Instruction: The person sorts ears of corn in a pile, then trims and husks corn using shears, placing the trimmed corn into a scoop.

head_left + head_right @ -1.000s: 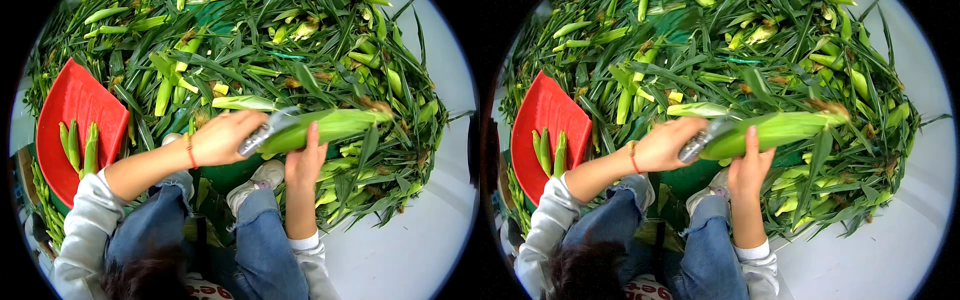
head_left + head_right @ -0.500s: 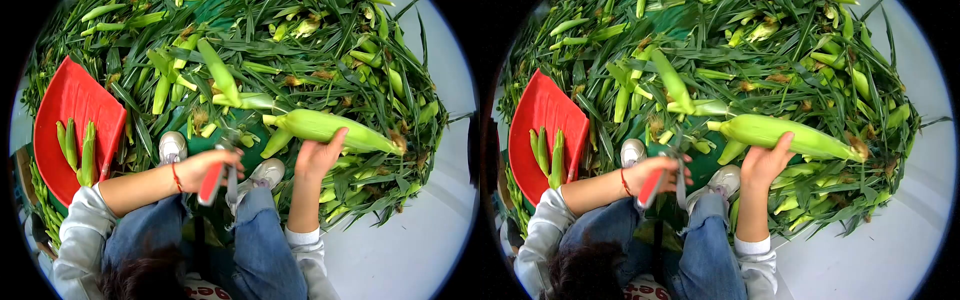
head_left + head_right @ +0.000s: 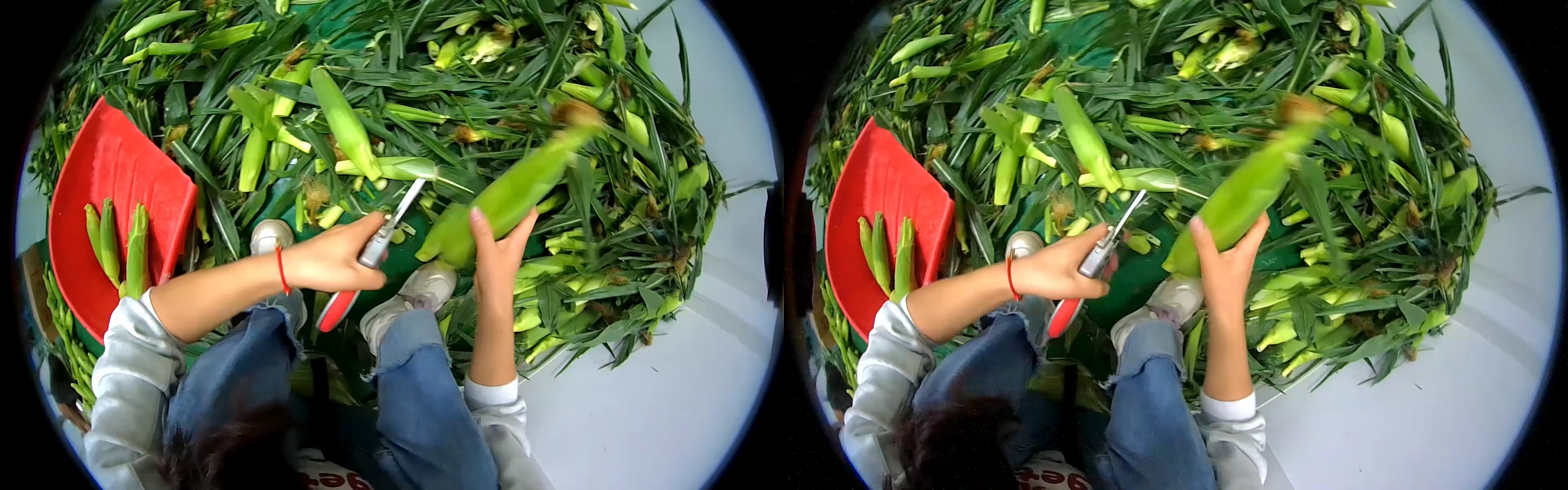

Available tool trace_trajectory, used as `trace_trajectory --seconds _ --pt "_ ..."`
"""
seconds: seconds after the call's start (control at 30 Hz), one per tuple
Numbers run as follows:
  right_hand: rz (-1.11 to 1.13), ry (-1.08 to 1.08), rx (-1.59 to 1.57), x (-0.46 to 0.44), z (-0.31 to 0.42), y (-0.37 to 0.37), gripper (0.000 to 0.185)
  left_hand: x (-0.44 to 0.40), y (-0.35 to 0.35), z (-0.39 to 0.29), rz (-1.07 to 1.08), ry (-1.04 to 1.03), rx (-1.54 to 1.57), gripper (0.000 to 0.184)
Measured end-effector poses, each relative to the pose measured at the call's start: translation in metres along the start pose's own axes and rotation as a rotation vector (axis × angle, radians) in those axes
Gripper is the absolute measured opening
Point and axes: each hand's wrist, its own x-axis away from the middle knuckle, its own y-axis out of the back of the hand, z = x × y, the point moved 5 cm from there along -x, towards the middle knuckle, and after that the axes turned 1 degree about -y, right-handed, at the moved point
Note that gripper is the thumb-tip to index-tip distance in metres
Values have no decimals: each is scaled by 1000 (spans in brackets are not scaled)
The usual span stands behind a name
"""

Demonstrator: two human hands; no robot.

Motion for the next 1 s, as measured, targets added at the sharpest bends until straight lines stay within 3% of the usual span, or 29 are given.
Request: trace_trajectory --seconds 0.07,0.2,0.33,0.43,0.47,0.5,0.53,0.57,0.6,0.63,0.67,0.73,0.8,0.87,0.93,1.0 --pt "144 90 320 5 8 -2 72 -2 16 -22 -126 -231 -392 79" --pt "274 249 606 13 3 -10 68 -17 36 -44 -106 -234 -592 86" --pt "302 299 744 15 6 -10 67 -25 46 -43 -80 -308 -589 76" --pt "364 260 799 8 11 -6 65 -18 47 -29 -225 -258 -600 58" --pt "433 217 713 6 8 -4 65 -16 48 -18 -278 -254 -625 55" --pt "498 179 625 3 5 -1 65 -14 61 -13 -460 -261 -582 47" --pt "565 141 539 1 1 2 65 -15 78 10 -403 31 -387 52" --pt "591 116 347 -2 -18 11 66 -6 72 30 -295 42 -56 56" --pt "603 -46 74 -3 -24 13 65 -1 65 38 -186 42 273 59" --pt "605 -218 -213 4 -32 10 63 -3 66 44 -93 89 178 69" --pt "606 -382 -496 8 -38 3 62 4 45 42 18 22 323 74" --pt "663 -449 -476 13 -41 -15 63 2 13 33 117 -128 216 81" --pt "739 -597 -478 22 -49 -27 60 -10 -3 7 88 -168 320 80" --pt "712 -630 -587 27 -46 -34 56 -35 9 -4 -142 -251 221 61" --pt "716 -635 -742 21 -43 -32 53 -50 16 7 -291 -195 95 55" --pt "695 -675 -692 15 -43 -34 57 -51 16 7 -420 -216 56 53"
